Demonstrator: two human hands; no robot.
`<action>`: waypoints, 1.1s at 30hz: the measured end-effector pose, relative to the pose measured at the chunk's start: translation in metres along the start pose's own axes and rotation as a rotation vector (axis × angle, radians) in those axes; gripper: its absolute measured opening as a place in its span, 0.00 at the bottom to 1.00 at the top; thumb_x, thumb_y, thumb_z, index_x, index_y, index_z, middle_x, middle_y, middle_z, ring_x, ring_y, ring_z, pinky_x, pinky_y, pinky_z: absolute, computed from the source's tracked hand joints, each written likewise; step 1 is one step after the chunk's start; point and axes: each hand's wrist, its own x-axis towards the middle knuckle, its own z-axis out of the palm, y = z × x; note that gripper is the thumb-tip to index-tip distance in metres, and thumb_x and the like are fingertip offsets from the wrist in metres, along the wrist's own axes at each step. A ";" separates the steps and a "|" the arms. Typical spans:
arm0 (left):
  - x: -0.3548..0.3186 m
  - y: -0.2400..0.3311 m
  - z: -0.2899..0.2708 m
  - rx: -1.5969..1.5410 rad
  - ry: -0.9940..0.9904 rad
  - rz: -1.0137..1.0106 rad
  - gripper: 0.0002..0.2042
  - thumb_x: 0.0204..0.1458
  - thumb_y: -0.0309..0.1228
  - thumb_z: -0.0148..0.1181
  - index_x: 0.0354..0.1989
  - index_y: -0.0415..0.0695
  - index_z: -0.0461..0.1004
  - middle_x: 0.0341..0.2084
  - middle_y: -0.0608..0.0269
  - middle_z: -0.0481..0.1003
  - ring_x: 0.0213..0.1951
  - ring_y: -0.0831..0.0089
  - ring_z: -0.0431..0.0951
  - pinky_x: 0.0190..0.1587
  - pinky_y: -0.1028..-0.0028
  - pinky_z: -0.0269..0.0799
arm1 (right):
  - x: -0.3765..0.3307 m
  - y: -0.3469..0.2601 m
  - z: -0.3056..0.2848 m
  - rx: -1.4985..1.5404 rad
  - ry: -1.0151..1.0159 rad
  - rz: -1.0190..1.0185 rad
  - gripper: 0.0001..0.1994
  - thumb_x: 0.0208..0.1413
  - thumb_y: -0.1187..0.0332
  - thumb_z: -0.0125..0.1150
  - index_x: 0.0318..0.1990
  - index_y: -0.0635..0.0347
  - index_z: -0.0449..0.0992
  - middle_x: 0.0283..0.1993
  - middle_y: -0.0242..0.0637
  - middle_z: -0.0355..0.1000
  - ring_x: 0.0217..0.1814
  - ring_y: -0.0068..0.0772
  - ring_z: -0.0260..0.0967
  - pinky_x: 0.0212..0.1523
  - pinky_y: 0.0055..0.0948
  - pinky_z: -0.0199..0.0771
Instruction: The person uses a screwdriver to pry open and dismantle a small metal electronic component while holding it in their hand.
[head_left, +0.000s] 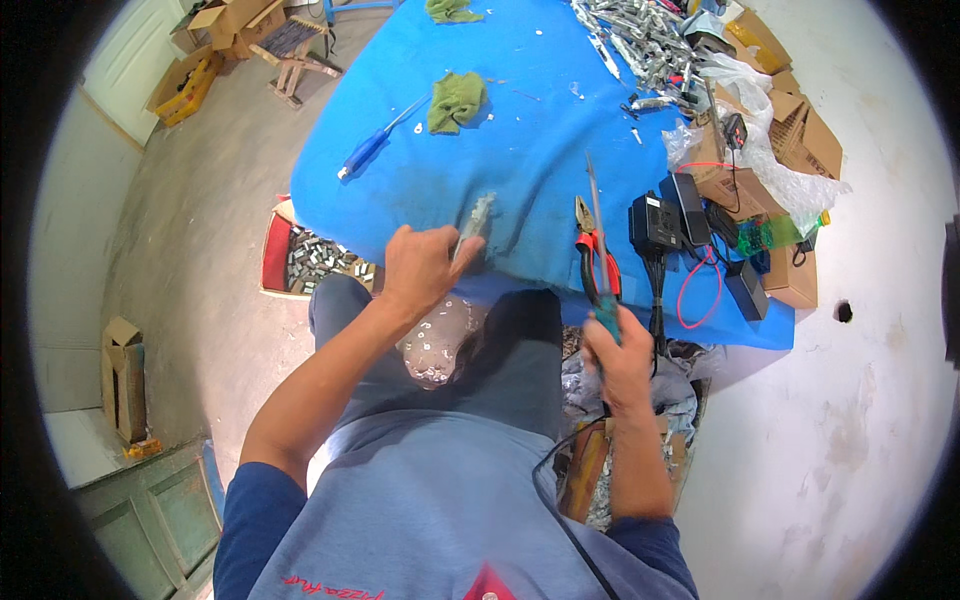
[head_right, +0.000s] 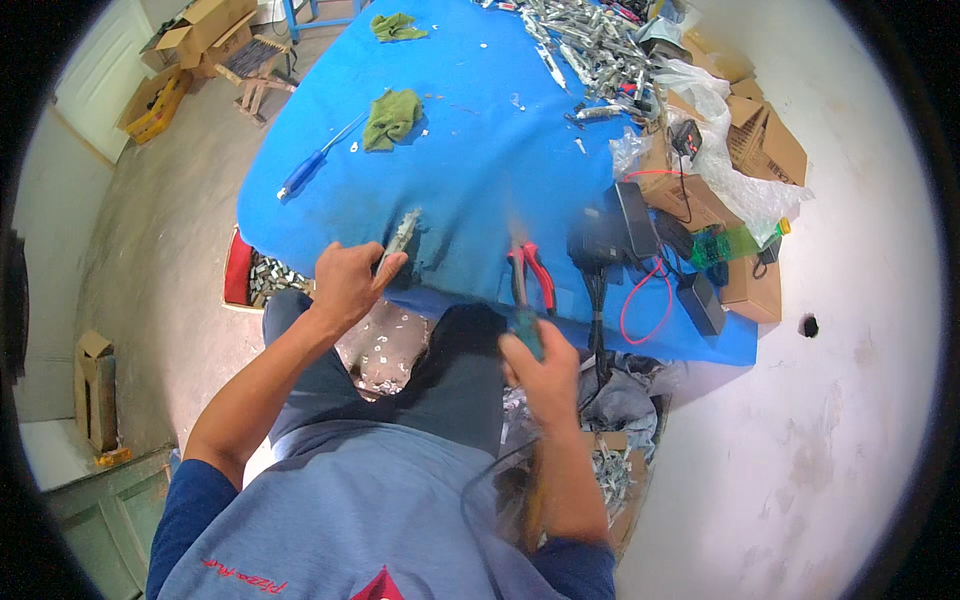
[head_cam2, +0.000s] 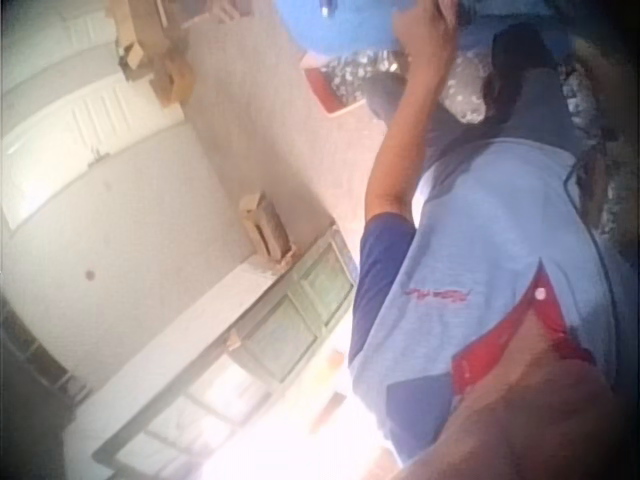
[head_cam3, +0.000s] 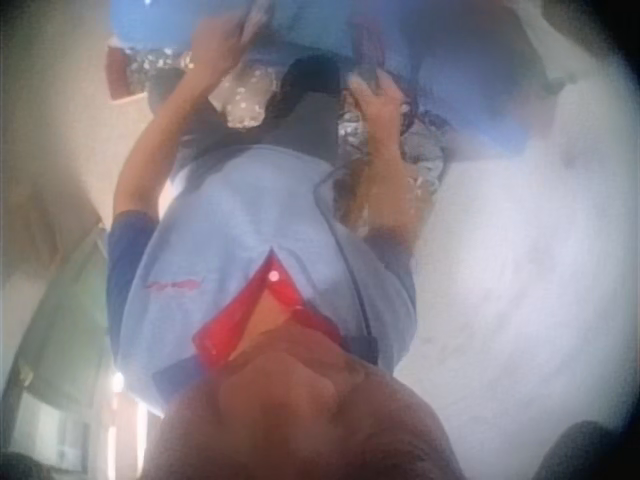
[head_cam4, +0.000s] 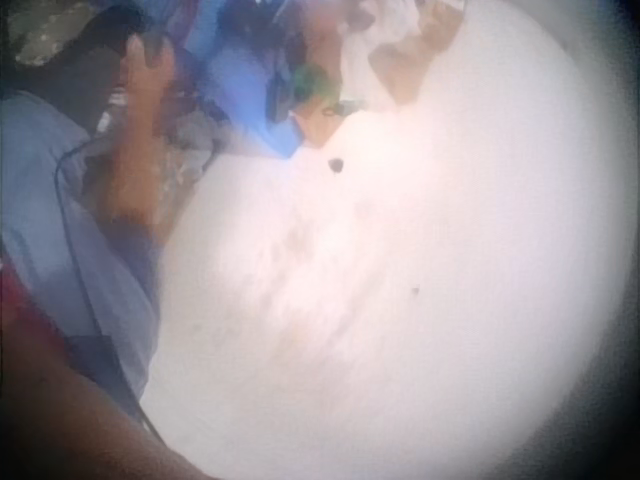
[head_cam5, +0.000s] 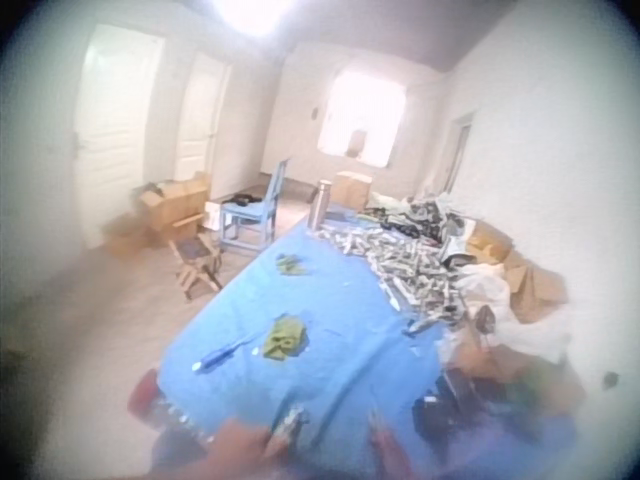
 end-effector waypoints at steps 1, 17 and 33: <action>-0.005 0.005 -0.001 -0.031 -0.020 -0.003 0.23 0.56 0.47 0.61 0.16 0.43 0.70 0.12 0.51 0.69 0.18 0.48 0.67 0.28 0.59 0.60 | 0.011 0.008 0.017 0.024 0.008 -0.033 0.11 0.56 0.69 0.61 0.42 0.67 0.73 0.29 0.33 0.73 0.24 0.19 0.68 0.23 0.20 0.67; -0.073 0.022 0.003 -0.404 -0.073 -0.349 0.19 0.55 0.43 0.64 0.25 0.37 0.72 0.15 0.52 0.72 0.17 0.62 0.70 0.22 0.65 0.63 | 0.038 0.036 0.115 0.441 -0.139 0.005 0.14 0.55 0.72 0.63 0.48 0.66 0.72 0.45 0.36 0.75 0.44 0.25 0.73 0.41 0.28 0.76; -0.068 0.037 0.004 -0.330 -0.149 -0.243 0.14 0.47 0.36 0.64 0.26 0.37 0.71 0.18 0.47 0.74 0.24 0.51 0.78 0.27 0.61 0.70 | 0.028 0.050 0.116 0.224 -0.082 -0.162 0.19 0.48 0.75 0.68 0.49 0.65 0.73 0.44 0.34 0.75 0.44 0.20 0.71 0.47 0.24 0.72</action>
